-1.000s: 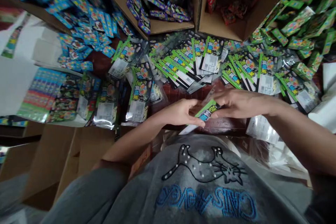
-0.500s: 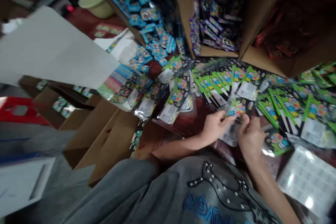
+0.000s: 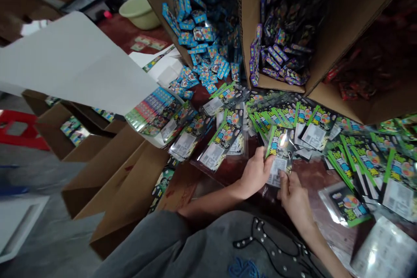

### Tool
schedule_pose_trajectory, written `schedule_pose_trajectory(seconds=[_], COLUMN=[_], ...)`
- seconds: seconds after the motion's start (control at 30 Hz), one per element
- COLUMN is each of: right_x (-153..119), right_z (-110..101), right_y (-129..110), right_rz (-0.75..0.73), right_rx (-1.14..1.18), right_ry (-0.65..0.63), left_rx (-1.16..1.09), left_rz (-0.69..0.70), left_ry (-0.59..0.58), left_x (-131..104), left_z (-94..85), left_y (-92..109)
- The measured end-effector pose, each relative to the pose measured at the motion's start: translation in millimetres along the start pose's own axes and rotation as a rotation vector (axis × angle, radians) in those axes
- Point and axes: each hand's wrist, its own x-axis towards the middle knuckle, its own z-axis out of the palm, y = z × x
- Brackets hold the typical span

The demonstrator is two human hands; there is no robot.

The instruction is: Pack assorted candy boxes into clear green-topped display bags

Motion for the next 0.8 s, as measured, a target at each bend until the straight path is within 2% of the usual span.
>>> schedule_pose_trajectory(seconds=[0.07, 0.1, 0.13, 0.23, 0.3, 0.33, 0.4, 0.47, 0.57, 0.63, 0.7, 0.8], right_x=[8.3, 13.6, 20.2, 56.7, 101.2, 129.3, 191.8, 252.8, 318.4, 337.9, 338.7, 312.2], right_z=[-17.9, -31.6, -47.3, -94.1, -112.3, -114.9, -107.5, -88.4, -56.6, -43.4, -40.4, -54.9], right_y=[-1.0, -3.1, -6.8, -30.0, -54.4, -68.4, -98.4, -129.1, -168.7, -183.5, -184.0, -154.6], right_rz=[0.053, 0.051, 0.026, -0.095, -0.194, -0.276, -0.443, -0.56, -0.554, -0.518, -0.505, -0.494], right_rx=[-0.051, -0.143, -0.273, -0.637, -0.684, -0.629, -0.504, -0.44, -0.323, -0.266, -0.232, -0.177], right_ry=[-0.181, -0.239, -0.242, -0.07, 0.03, 0.035, 0.009, -0.016, -0.023, -0.038, -0.043, 0.008], left_rx=[0.113, 0.183, 0.261, 0.517, 0.667, 0.726, 0.823, 0.874, 0.908, 0.943, 0.973, 1.036], left_rz=[0.096, 0.148, 0.186, 0.219, 0.219, 0.24, 0.298, 0.32, 0.353, 0.388, 0.405, 0.452], left_ry=[-0.014, 0.032, 0.122, 0.343, 0.351, 0.299, 0.188, 0.112, 0.105, 0.117, 0.108, 0.157], left_x=[12.5, 24.8, 42.3, 123.7, 190.7, 222.6, 275.2, 307.3, 318.8, 308.8, 288.5, 241.2], left_z=[-25.7, -44.2, -65.7, -136.5, -175.4, -189.6, -206.6, -211.8, -211.4, -213.5, -218.7, -222.3], left_y=[-1.5, -2.7, -4.3, -9.9, -13.7, -15.4, -17.7, -18.8, -20.6, -22.7, -24.8, -24.6])
